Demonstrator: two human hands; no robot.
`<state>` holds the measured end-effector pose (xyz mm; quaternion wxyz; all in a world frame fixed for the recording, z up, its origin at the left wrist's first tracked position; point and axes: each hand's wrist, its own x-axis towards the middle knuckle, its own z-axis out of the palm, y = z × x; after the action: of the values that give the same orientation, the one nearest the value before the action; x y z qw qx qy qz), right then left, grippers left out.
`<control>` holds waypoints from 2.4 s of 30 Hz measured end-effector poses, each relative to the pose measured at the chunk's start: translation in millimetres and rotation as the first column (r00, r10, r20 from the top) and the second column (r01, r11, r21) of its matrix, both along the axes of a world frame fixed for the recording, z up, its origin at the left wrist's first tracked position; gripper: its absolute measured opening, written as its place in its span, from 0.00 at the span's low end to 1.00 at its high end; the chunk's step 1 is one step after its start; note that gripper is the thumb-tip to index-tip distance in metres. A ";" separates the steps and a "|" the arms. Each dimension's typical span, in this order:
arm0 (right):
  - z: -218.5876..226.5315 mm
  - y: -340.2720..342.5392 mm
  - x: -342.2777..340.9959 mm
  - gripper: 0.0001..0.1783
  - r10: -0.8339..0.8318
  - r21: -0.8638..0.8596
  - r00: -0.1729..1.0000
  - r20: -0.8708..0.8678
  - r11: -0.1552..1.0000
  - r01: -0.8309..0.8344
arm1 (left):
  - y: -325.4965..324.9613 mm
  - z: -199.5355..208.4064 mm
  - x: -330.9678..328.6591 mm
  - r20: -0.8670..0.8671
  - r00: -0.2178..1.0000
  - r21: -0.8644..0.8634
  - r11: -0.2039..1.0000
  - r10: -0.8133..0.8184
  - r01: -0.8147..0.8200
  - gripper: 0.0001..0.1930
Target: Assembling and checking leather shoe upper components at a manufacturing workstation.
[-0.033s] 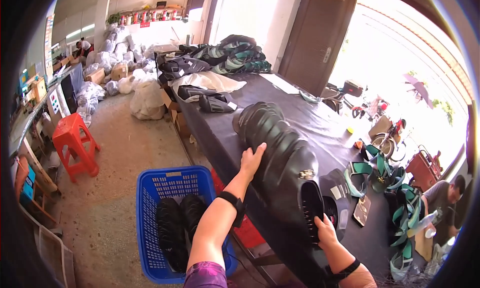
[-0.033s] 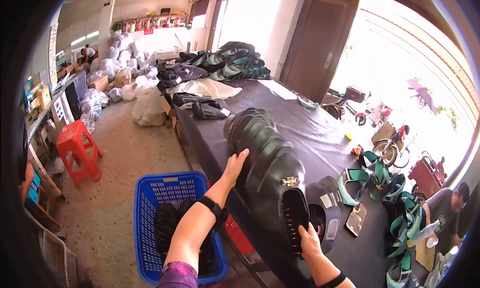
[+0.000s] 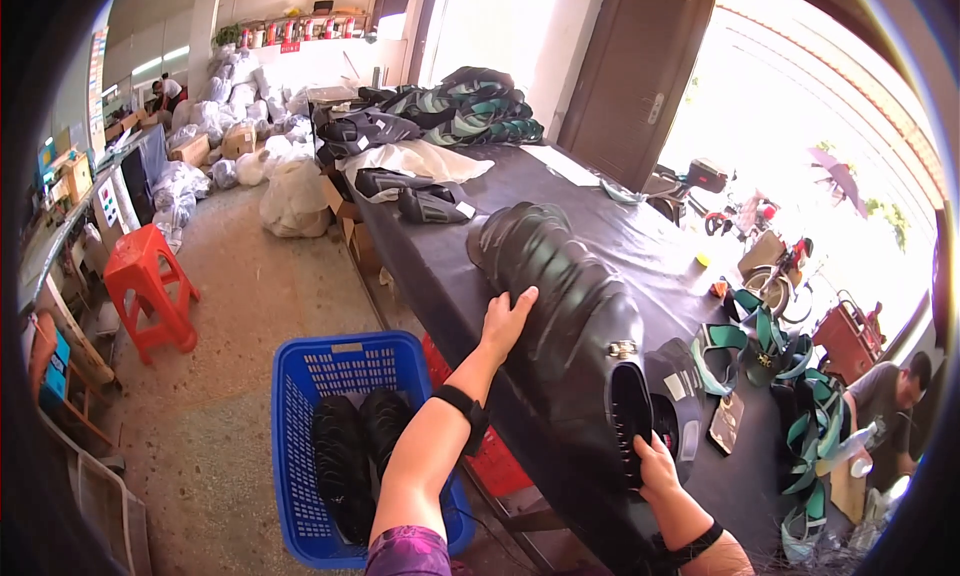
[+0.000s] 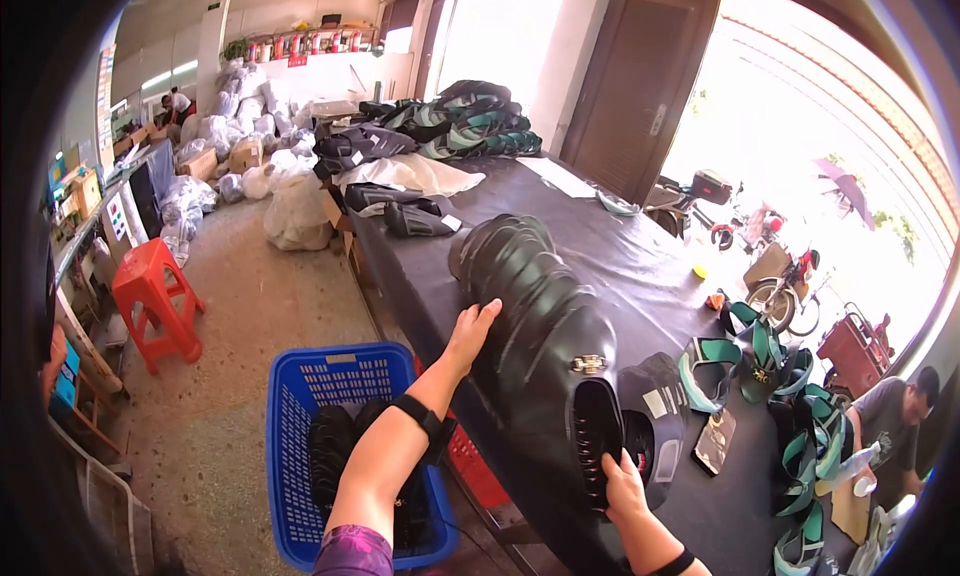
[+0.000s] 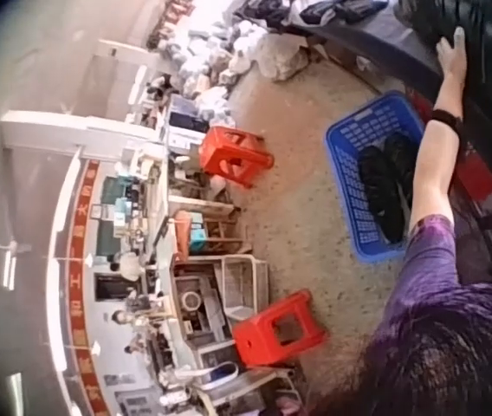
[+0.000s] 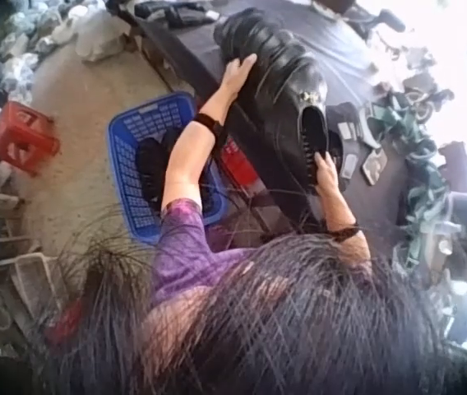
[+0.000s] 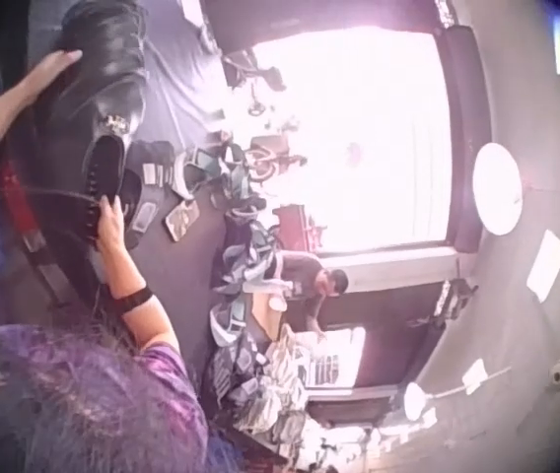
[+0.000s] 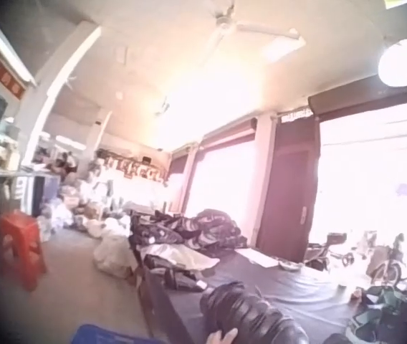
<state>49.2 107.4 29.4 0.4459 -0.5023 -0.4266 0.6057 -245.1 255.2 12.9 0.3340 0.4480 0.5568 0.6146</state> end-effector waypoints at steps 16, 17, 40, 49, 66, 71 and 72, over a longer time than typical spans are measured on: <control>6.3 -1.0 1.5 0.12 -0.089 -0.272 0.988 -0.129 0.961 0.051 | 82.8 -13.6 -33.9 0.806 0.533 0.097 0.946 -0.256 0.308 0.44; 7.2 -1.6 1.7 0.12 -0.084 -0.279 0.988 -0.132 0.959 0.044 | 85.5 -13.1 -35.6 0.806 0.537 0.090 0.949 -0.248 0.303 0.44; 8.8 4.4 12.2 0.14 -0.060 -0.298 0.991 -0.116 0.954 0.023 | 81.8 10.8 -3.6 0.852 0.341 0.304 0.906 -0.397 0.296 0.29; 15.2 -1.6 -0.4 0.25 0.048 -0.243 0.989 -0.142 0.967 -0.082 | 75.2 2.0 -3.0 0.819 0.436 0.352 0.926 -0.374 0.134 0.27; 32.9 -108.0 -47.2 0.42 0.414 -0.325 0.884 -0.216 0.824 -0.465 | -184.7 22.9 -103.5 0.852 0.460 0.238 0.967 -0.251 0.087 0.27; -13.7 -128.1 -75.5 0.48 0.606 -0.284 0.753 -0.256 0.698 -0.658 | -253.2 -21.4 -144.7 0.713 0.699 0.115 0.974 0.056 -0.195 0.21; -27.2 -129.4 -78.3 0.48 0.609 -0.315 0.729 -0.312 0.658 -0.684 | -264.6 -25.5 -142.0 0.728 0.678 0.074 0.972 0.102 -0.225 0.21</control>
<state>-29.1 -22.0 2.2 0.1211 -0.3419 -0.3987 0.8423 -387.1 -9.4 -12.6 0.4324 0.1447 0.3690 0.8099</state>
